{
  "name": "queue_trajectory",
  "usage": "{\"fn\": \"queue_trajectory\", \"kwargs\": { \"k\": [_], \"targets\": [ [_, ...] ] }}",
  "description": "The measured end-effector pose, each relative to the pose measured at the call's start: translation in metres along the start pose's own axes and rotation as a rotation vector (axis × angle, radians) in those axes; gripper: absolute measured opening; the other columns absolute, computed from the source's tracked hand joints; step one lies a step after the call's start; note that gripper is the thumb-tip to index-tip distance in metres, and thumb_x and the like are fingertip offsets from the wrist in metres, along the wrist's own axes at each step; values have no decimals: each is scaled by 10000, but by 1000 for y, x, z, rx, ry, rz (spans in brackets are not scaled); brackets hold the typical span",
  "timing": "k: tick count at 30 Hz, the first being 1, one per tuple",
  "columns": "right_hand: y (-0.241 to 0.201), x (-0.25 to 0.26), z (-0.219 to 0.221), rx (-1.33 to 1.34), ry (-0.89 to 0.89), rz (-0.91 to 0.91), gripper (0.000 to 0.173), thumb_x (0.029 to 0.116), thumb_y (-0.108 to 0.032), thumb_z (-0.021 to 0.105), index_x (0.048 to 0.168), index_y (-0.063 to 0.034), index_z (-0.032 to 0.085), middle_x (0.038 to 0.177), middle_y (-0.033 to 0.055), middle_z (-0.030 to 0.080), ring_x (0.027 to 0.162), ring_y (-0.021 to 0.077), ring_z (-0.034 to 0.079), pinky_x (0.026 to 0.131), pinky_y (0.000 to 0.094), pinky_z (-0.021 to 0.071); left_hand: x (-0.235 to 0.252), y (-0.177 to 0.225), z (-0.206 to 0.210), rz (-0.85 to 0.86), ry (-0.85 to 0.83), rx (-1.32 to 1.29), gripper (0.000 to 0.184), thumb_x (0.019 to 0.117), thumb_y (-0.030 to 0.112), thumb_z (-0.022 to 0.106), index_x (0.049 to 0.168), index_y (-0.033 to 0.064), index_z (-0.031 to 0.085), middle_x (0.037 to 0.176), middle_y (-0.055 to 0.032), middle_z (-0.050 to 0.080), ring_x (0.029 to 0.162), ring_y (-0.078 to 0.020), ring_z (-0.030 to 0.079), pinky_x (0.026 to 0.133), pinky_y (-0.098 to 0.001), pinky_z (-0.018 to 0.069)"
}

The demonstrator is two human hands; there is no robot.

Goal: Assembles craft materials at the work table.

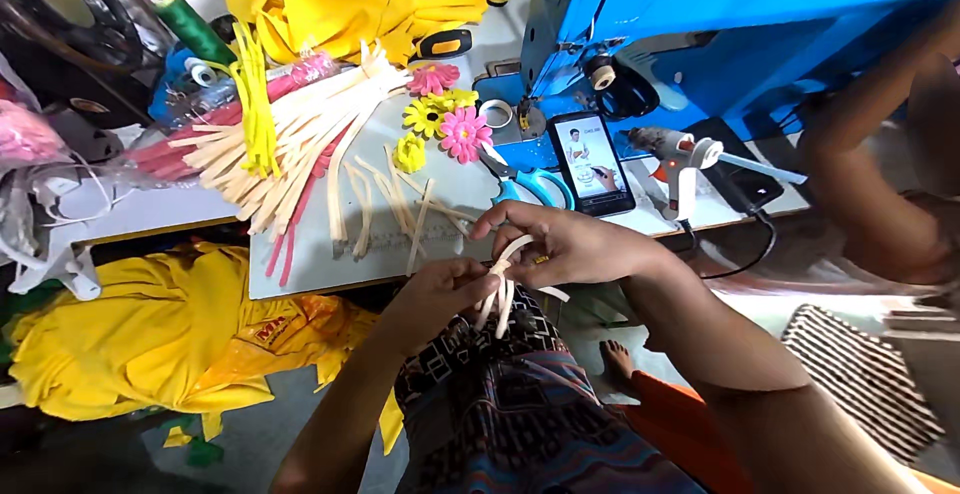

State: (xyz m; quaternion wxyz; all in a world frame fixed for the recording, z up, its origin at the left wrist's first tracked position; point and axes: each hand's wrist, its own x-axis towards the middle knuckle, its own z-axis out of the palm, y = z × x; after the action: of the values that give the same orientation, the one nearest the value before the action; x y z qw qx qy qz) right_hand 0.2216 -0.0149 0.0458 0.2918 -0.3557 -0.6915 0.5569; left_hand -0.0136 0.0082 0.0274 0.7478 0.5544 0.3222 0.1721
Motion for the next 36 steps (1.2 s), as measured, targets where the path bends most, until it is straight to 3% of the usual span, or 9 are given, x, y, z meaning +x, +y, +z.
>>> {"fn": "queue_trajectory", "kwargs": {
  "k": [3, 6, 10, 14, 19, 24, 28, 32, 36],
  "targets": [
    [-2, 2, -6, 1, -16, 3, 507, 841, 66, 672, 1318, -31, 532, 868, 7, 679, 700, 27, 623, 620, 171, 530, 0, -1, -12, 1, -83, -92, 107, 1005, 88, 570, 1026, 74, 674, 896, 13, 741, 836, -66, 714, 785, -228, 598],
    [-3, 9, -8, 14, -2, 9, 485, 861, 47, 667, 1316, -32, 520, 878, -10, 671, 723, 11, 627, 645, 162, 534, 1, 0, -7, 33, -58, -58, 103, 981, 84, 586, 1068, 57, 633, 888, 16, 712, 830, -61, 690, 793, -226, 580],
    [0, 15, -8, 32, -28, 10, 490, 864, 41, 660, 1323, -44, 514, 858, -20, 661, 710, 15, 614, 633, 167, 526, 6, -4, -1, 95, 45, 57, 63, 943, 70, 660, 940, 43, 717, 793, 32, 700, 745, -31, 660, 737, -208, 562],
    [2, 16, -9, -7, -101, 14, 500, 855, 22, 667, 1328, -32, 513, 864, -12, 669, 684, 13, 603, 602, 167, 513, 5, -4, 2, 119, 80, 224, 51, 928, 78, 672, 882, 72, 694, 716, 70, 648, 644, 16, 606, 628, -156, 521],
    [-1, 17, -12, 4, -175, 81, 505, 853, 82, 677, 1320, -27, 522, 870, 17, 681, 686, 30, 621, 607, 180, 527, 2, -2, -4, 130, 9, 318, 86, 968, 108, 648, 937, 57, 711, 792, 68, 701, 716, 25, 650, 694, -154, 550],
    [2, 21, -14, 26, -143, 38, 480, 869, 30, 685, 1315, -29, 518, 829, -11, 671, 683, 9, 614, 609, 159, 515, -1, 0, -8, 89, 2, 154, 136, 993, 89, 619, 940, 59, 741, 781, 63, 713, 721, 0, 666, 710, -174, 566],
    [6, 22, -14, 68, -164, 48, 448, 882, 43, 684, 1292, -30, 519, 853, -4, 692, 730, 25, 661, 655, 179, 562, -1, 1, -17, 97, 33, 207, 184, 1020, 81, 567, 971, 55, 743, 808, 63, 704, 756, 4, 654, 742, -180, 558],
    [2, 22, -14, 10, -133, 27, 372, 877, 35, 705, 1220, -14, 569, 861, 6, 689, 751, 40, 669, 672, 196, 576, 2, 3, -17, 48, 65, 80, 139, 975, 20, 623, 950, 50, 756, 795, 33, 726, 722, -24, 674, 704, -187, 575],
    [0, 20, -17, -69, -81, -39, 220, 886, 13, 730, 1088, 5, 644, 928, 29, 693, 804, 47, 673, 714, 196, 581, 3, 5, -19, -23, 4, -126, 267, 1043, 42, 496, 938, 49, 742, 820, -16, 750, 736, -68, 714, 705, -204, 599]
  ]
}}
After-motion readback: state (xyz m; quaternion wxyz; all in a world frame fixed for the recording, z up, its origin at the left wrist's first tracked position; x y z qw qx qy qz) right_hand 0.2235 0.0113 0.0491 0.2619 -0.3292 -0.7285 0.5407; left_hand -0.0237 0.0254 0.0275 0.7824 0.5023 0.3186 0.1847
